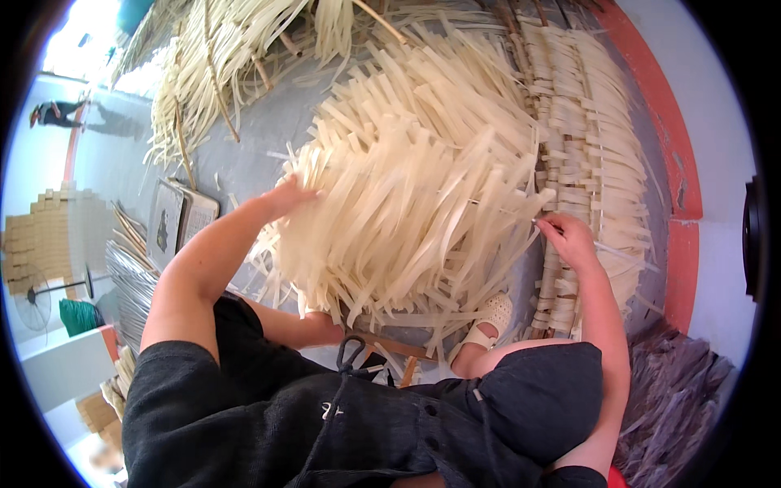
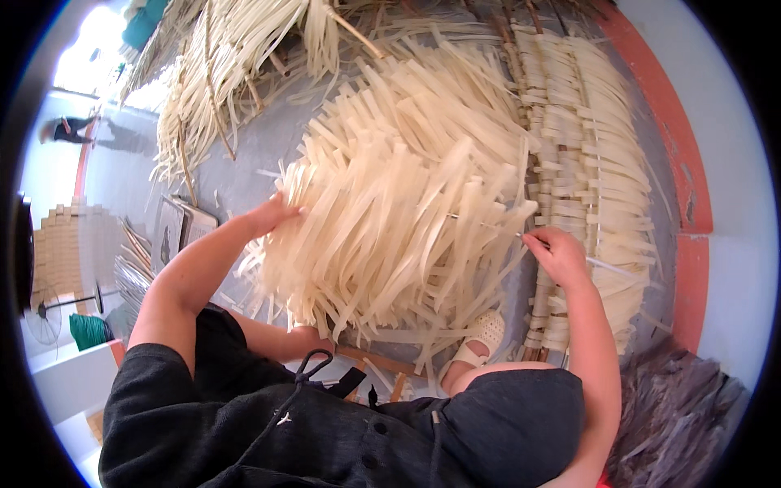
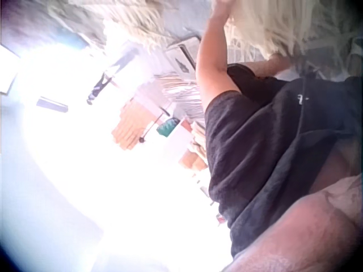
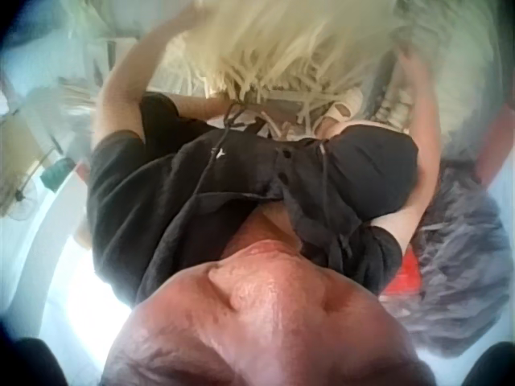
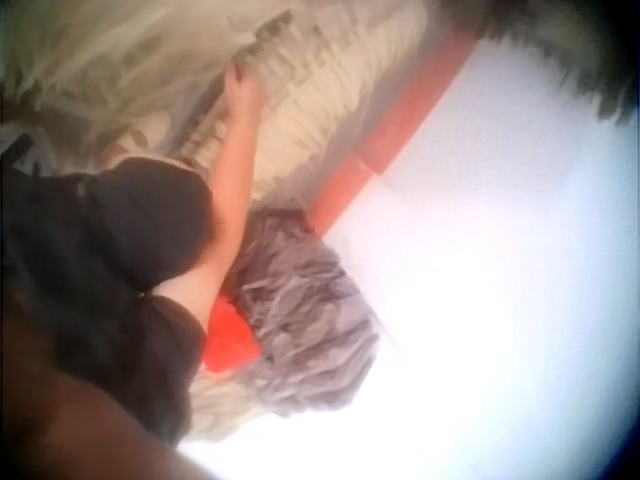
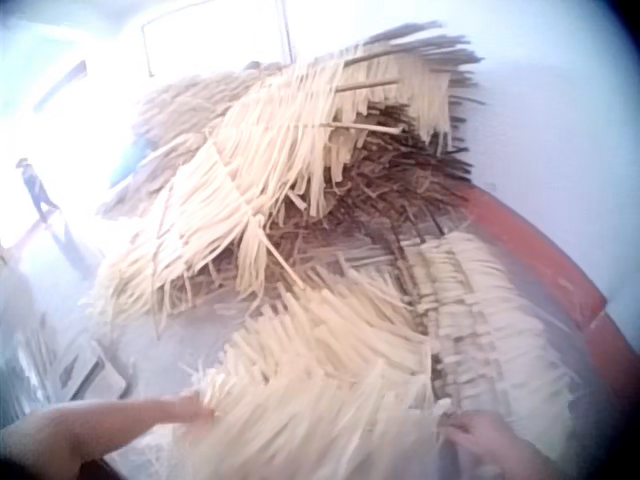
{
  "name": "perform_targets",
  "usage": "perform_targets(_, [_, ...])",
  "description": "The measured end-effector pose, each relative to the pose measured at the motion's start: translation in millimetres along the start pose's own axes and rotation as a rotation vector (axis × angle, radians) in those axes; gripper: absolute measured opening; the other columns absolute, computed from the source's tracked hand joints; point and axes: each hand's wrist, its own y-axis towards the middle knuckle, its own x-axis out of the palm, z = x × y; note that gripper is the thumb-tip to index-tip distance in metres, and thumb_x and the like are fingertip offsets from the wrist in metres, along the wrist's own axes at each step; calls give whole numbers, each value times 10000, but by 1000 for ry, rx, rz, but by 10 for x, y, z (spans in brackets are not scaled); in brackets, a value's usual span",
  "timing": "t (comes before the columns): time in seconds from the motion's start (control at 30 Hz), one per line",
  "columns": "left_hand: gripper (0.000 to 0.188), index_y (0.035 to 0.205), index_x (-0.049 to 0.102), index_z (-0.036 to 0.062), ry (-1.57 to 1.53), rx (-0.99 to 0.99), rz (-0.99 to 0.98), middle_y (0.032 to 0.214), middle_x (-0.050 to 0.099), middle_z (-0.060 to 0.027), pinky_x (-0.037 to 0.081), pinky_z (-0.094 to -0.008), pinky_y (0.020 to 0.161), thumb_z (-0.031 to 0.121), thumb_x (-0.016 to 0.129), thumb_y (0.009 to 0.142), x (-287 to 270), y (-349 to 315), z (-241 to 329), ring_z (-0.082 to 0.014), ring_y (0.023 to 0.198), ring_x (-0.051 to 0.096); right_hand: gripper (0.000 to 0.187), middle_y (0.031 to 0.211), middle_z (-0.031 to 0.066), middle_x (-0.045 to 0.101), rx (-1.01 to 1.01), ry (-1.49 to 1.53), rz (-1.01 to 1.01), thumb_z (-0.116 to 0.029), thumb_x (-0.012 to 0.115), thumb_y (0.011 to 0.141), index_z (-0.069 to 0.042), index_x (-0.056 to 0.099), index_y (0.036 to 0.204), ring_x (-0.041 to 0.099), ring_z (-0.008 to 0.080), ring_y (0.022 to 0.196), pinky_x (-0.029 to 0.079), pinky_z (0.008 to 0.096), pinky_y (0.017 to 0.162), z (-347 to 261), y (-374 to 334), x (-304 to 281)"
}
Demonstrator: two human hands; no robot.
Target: The person organizes and threads long white strips of material onto metal rods by hand while sitting on the floor.
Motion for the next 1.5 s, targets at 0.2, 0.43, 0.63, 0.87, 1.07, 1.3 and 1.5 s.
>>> perform_targets(0.2, [988,1415,231,-114,135,-174,-145,1224,589,-200,509,-406,908,582,628,838,-72,-649,375,-268,1109,610,342,768,107,633,-146,-142,129,-406,657,831,-66,688,845,602,307,720,449,413,664,-201,280,-190])
perform_targets(0.43, [518,1013,669,67,1090,9,115,1000,691,-136,504,-430,846,549,540,877,-259,-1315,1328,-318,1000,644,305,767,86,639,-428,-353,130,-379,629,865,-84,685,813,602,296,751,424,401,724,-746,655,-422])
perform_targets(0.63, [609,1446,369,118,461,1062,417,1410,425,-177,310,-444,1124,300,586,907,860,-1676,2785,-323,1319,409,310,793,119,667,-527,-463,79,-380,577,883,-108,696,793,626,340,783,477,461,690,-1612,1018,-570])
perform_targets(0.87, [179,924,681,108,680,578,521,831,683,-68,374,-385,1021,173,519,885,1191,-696,2722,-241,1010,592,362,757,116,666,-549,-449,137,-382,516,908,-110,692,748,634,317,753,487,433,639,-1680,1011,-391])
perform_targets(1.07, [197,890,715,130,737,598,580,882,687,-47,381,-372,997,241,553,895,1028,-372,1893,-236,1025,572,423,744,114,658,-350,-574,331,-415,472,929,-102,675,729,628,320,707,492,405,637,-1049,1064,-829])
perform_targets(1.3, [239,888,731,141,739,494,464,914,683,-19,363,-386,1006,324,576,899,973,-443,1857,-222,1042,556,438,732,159,641,-227,-526,442,-413,520,907,-47,670,720,619,328,707,489,412,656,-748,928,-1267])
perform_targets(1.5, [251,850,729,150,655,527,559,889,671,-12,379,-389,971,365,605,882,1034,-525,1808,-227,1007,554,316,754,113,649,-668,-540,145,-417,632,856,-107,680,816,632,304,750,490,398,657,-1561,900,-183])
